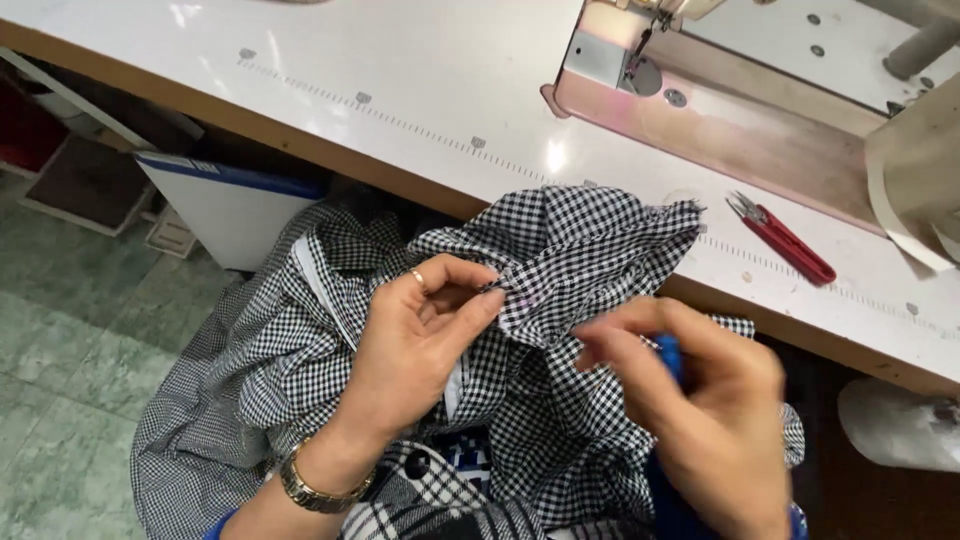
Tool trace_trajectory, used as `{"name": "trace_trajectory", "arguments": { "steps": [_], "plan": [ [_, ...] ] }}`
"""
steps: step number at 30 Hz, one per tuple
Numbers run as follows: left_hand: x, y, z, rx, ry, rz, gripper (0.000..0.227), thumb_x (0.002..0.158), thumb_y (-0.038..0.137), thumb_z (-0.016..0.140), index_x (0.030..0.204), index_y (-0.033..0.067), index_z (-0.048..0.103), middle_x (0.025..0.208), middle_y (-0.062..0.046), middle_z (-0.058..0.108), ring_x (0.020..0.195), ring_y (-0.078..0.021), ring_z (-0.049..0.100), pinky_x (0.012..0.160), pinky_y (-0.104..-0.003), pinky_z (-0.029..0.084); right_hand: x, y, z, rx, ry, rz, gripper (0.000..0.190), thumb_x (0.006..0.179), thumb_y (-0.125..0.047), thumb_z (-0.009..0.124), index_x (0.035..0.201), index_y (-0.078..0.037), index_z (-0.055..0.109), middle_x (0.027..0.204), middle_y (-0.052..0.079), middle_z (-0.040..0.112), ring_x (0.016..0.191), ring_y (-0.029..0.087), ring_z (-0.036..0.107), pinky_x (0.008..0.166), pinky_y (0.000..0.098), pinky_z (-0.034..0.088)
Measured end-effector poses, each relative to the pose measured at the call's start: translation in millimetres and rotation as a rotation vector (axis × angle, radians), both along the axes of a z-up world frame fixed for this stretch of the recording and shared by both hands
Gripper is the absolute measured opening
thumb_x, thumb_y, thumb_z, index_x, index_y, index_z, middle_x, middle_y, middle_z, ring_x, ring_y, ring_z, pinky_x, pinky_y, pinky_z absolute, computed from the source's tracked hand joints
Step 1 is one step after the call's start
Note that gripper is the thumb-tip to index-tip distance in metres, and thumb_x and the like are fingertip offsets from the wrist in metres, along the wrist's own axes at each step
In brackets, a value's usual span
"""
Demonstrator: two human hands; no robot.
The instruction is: Using a seam ripper to carefully remove stitches from a checkered garment on a sewing table.
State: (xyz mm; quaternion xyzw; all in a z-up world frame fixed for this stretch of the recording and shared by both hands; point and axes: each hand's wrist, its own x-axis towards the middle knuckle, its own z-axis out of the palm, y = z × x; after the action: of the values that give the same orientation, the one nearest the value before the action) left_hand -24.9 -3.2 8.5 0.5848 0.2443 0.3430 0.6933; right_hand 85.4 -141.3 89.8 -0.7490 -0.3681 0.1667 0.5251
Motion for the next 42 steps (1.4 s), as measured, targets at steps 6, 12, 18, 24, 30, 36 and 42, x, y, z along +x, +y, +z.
{"name": "trace_trajectory", "arguments": {
  "steps": [6,12,18,24,30,36,42],
  "plan": [
    [3,-11,2,-0.009,-0.040,-0.035,0.010,0.085,0.007,0.068,0.094,0.0041,0.066,0.089,-0.004,0.068,0.086,-0.0115,0.067,0.079,-0.020,0.058,3,13,-24,-0.055,-0.270,0.040,0.011,0.087,-0.015,0.066,0.090,-0.006,0.072,0.073,-0.004,0.066,0.048,0.003,0.037,0.047,0.0176,0.035],
    [4,-13,1,-0.025,0.020,-0.042,0.013,0.084,0.008,0.068,0.096,0.0048,0.067,0.091,-0.004,0.070,0.087,-0.0106,0.069,0.079,-0.020,0.060,9,16,-26,-0.031,-0.333,0.064,0.020,0.093,-0.014,0.055,0.106,-0.004,0.067,0.095,0.004,0.070,0.080,0.011,0.065,0.073,0.0223,0.050],
    [2,-9,5,0.047,0.100,-0.061,0.018,0.081,0.009,0.067,0.099,0.0064,0.068,0.094,-0.003,0.071,0.090,-0.0101,0.069,0.082,-0.022,0.061,25,23,-23,-0.101,-0.398,0.221,0.033,0.093,-0.009,0.056,0.125,-0.009,0.058,0.065,0.000,0.058,0.053,0.006,0.052,0.052,0.0193,0.043],
    [5,4,26,0.094,0.269,-0.126,0.011,0.083,0.017,0.068,0.084,0.0068,0.070,0.075,0.000,0.071,0.062,-0.0045,0.064,0.056,-0.016,0.054,36,25,-29,-0.135,-0.454,0.263,0.016,0.091,-0.007,0.058,0.105,-0.008,0.064,0.068,0.000,0.066,0.062,0.008,0.065,0.064,0.0216,0.051],
    [15,16,34,0.250,0.367,-0.262,0.017,0.082,0.021,0.065,0.077,0.0086,0.074,0.070,0.004,0.073,0.060,-0.0029,0.062,0.056,-0.019,0.051,41,25,-26,-0.096,-0.495,0.304,0.007,0.092,-0.007,0.060,0.097,-0.004,0.062,0.074,0.002,0.067,0.066,0.010,0.063,0.065,0.0237,0.050],
    [24,0,24,0.101,0.075,-0.296,0.010,0.084,0.013,0.068,0.086,0.0047,0.074,0.080,-0.002,0.074,0.074,-0.0058,0.066,0.068,-0.018,0.054,53,21,-22,-0.100,-0.380,0.238,0.007,0.093,-0.007,0.057,0.093,-0.003,0.062,0.072,0.003,0.063,0.065,0.011,0.060,0.064,0.0243,0.049],
    [35,-19,16,0.234,-0.135,-0.216,0.005,0.089,0.008,0.064,0.089,0.0039,0.066,0.082,-0.002,0.057,0.072,-0.0087,0.057,0.061,-0.018,0.051,62,20,-24,-0.150,-0.255,0.184,0.013,0.091,-0.019,0.061,0.091,-0.006,0.065,0.087,0.001,0.068,0.083,0.010,0.061,0.077,0.0237,0.048]
  ]
}}
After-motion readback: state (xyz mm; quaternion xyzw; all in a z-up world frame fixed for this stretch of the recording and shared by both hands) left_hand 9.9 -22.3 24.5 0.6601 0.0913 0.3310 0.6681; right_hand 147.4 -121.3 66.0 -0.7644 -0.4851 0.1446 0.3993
